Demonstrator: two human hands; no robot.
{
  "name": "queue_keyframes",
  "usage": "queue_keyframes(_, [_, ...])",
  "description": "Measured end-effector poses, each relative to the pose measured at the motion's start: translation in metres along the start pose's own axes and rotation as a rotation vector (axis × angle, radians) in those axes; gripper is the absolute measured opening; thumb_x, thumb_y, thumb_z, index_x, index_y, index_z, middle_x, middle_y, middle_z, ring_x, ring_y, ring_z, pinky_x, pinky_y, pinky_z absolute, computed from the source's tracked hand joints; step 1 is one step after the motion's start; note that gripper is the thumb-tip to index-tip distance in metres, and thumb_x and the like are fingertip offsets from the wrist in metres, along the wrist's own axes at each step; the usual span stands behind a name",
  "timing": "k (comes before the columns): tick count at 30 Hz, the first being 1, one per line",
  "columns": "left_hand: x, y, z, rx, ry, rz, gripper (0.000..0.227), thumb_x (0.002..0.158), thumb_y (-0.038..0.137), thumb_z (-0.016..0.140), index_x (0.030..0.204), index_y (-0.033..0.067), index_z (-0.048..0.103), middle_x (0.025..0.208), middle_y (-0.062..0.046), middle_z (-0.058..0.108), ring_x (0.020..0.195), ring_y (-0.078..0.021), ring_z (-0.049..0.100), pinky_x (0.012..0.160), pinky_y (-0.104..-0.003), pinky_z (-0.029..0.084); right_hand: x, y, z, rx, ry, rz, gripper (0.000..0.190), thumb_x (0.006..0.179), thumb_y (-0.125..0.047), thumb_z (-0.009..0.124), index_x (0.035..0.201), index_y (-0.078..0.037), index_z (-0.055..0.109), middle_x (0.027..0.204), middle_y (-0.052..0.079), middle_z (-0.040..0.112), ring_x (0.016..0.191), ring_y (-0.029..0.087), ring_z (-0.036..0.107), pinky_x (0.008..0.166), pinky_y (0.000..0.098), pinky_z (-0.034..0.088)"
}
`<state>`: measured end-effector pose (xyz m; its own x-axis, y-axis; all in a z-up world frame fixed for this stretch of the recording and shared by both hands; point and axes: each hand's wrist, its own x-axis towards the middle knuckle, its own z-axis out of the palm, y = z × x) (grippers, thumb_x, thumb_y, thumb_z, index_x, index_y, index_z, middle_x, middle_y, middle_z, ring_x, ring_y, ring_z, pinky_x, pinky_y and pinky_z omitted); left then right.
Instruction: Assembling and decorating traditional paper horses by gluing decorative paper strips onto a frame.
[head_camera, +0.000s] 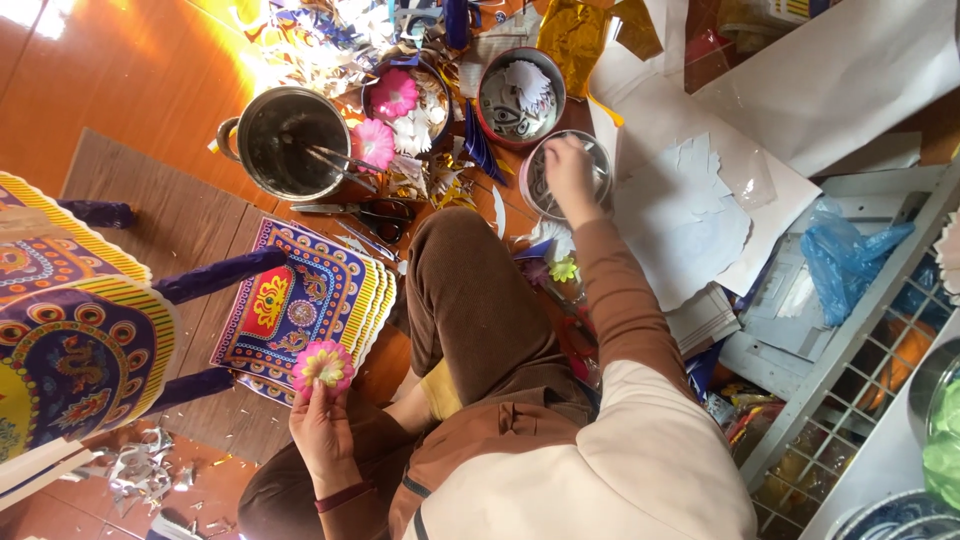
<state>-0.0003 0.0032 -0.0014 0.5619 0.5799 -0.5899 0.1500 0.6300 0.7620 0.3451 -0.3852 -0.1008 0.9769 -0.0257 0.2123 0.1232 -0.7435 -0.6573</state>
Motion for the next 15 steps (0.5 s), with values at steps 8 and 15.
queue_keyframes(8, [-0.005,0.002,0.008,0.1,-0.003,-0.052,0.02,0.1,0.007,0.057,0.116,-0.0028,0.061,0.105,-0.013,0.069,0.089,-0.0182,0.069,0.083,-0.027,0.059,0.01,-0.019,0.024,-0.334,-0.185,-0.136,0.029,0.086,0.001,0.059,0.111,-0.006,0.071,0.119,0.009,0.064,0.112,0.028,0.05,0.1,0.0493,0.035])
queue_keyframes(15, [-0.039,0.017,0.137,0.454,-0.42,-0.282,0.034,0.093,0.007,0.054,0.121,-0.0091,0.065,0.114,-0.024,0.071,0.096,-0.0276,0.071,0.086,-0.034,0.058,0.016,-0.016,0.022,-0.266,-0.155,-0.107,0.024,0.087,-0.001,0.058,0.102,-0.008,0.075,0.106,0.005,0.069,0.099,0.024,0.054,0.092,0.0426,0.039])
